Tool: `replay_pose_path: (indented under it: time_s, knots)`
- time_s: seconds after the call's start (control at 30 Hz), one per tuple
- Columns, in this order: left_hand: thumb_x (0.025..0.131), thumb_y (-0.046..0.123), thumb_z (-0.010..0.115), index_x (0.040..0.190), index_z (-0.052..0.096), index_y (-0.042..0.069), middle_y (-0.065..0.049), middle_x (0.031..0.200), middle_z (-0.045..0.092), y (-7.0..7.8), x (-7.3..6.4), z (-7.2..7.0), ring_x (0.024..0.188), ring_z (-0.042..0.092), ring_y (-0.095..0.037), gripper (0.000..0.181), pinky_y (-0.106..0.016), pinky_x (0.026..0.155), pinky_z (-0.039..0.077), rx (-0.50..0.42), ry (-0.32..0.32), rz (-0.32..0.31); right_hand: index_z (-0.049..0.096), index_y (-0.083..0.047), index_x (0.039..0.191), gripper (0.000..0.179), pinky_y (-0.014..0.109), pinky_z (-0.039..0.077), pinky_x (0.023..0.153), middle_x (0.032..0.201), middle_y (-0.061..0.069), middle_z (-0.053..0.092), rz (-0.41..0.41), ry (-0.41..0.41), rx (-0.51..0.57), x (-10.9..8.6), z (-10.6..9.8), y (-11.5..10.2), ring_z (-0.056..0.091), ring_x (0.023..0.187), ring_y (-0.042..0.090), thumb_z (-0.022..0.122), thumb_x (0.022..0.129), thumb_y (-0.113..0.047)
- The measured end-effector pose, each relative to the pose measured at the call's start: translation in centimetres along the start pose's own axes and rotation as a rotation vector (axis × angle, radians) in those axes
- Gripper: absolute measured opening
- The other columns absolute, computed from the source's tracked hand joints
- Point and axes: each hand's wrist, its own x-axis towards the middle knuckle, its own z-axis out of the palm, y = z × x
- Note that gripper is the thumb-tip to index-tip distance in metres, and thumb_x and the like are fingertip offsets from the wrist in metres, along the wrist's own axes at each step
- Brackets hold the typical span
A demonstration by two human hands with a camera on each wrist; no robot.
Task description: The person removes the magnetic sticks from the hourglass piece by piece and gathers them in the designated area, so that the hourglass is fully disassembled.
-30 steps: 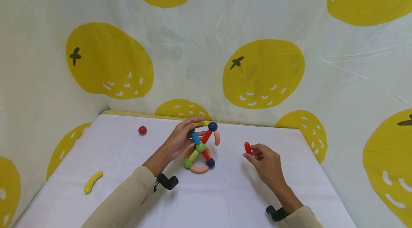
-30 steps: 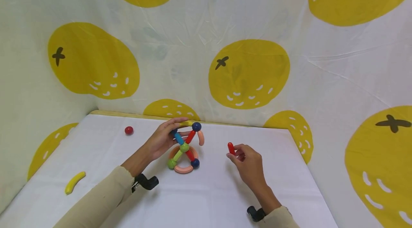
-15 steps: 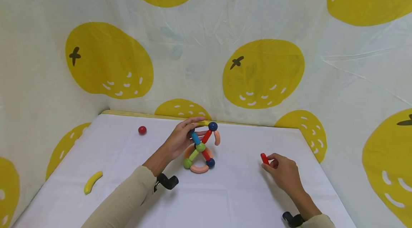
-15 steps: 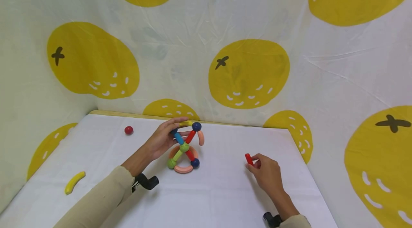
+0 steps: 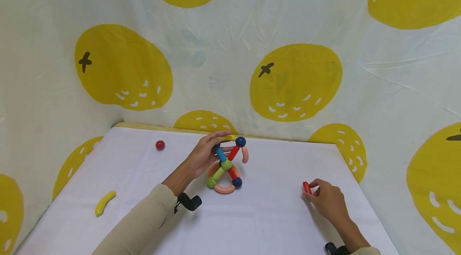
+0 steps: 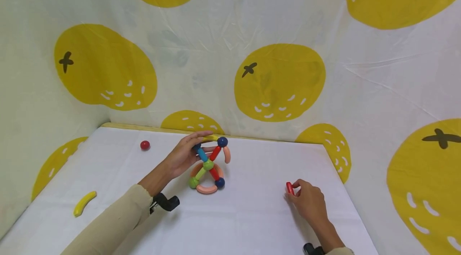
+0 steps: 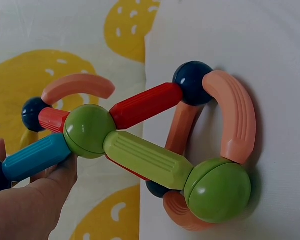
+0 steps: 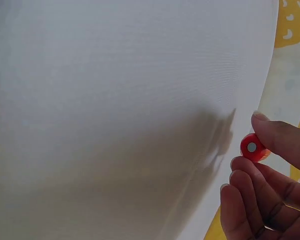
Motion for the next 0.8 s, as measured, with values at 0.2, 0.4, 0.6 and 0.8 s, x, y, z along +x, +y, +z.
replay_pose_path:
  time_s: [0.2,0.4,0.6,0.8]
  knots:
    - [0.114,0.022,0.047,0.15,0.058,0.012,-0.007,0.162,0.048,0.1,0.1,0.1,0.139,0.06,-0.044,0.039,-0.053,0.119,0.04,0.007,0.002,0.001,0.068,-0.001,0.118,0.046,0.031,0.049,0.059,0.08,0.005,0.065,0.035,-0.035,0.006,0.1,0.1,0.0,0.055,0.071,0.021,0.087,0.087,-0.029]
    - [0.115,0.022,0.045,0.154,0.053,0.008,-0.009,0.163,0.047,0.0,0.3,0.1,0.139,0.059,-0.045,0.042,-0.054,0.119,0.039,0.0,-0.022,-0.001,0.072,-0.004,0.116,0.043,0.029,0.046,0.06,0.078,0.002,0.068,-0.083,0.101,0.03,0.2,0.3,-0.9,0.057,0.07,0.017,0.088,0.088,-0.032]
    - [0.115,0.024,0.046,0.153,0.054,0.011,-0.008,0.162,0.048,0.0,0.6,-0.1,0.14,0.058,-0.046,0.041,-0.058,0.12,0.038,0.006,-0.03,-0.004,0.075,-0.014,0.118,0.035,0.021,0.053,0.072,0.089,-0.001,0.076,-0.224,0.189,0.188,1.4,0.1,-4.3,0.066,0.082,0.013,0.083,0.094,-0.037]
    - [0.114,0.025,0.047,0.153,0.054,0.014,-0.008,0.162,0.048,0.1,0.7,-0.2,0.139,0.06,-0.044,0.041,-0.055,0.117,0.043,0.02,-0.02,-0.026,0.073,-0.02,0.127,0.032,0.024,0.057,0.085,0.107,0.002,0.079,-0.308,0.078,0.382,3.2,-0.7,-9.6,0.07,0.097,0.019,0.075,0.1,-0.038]
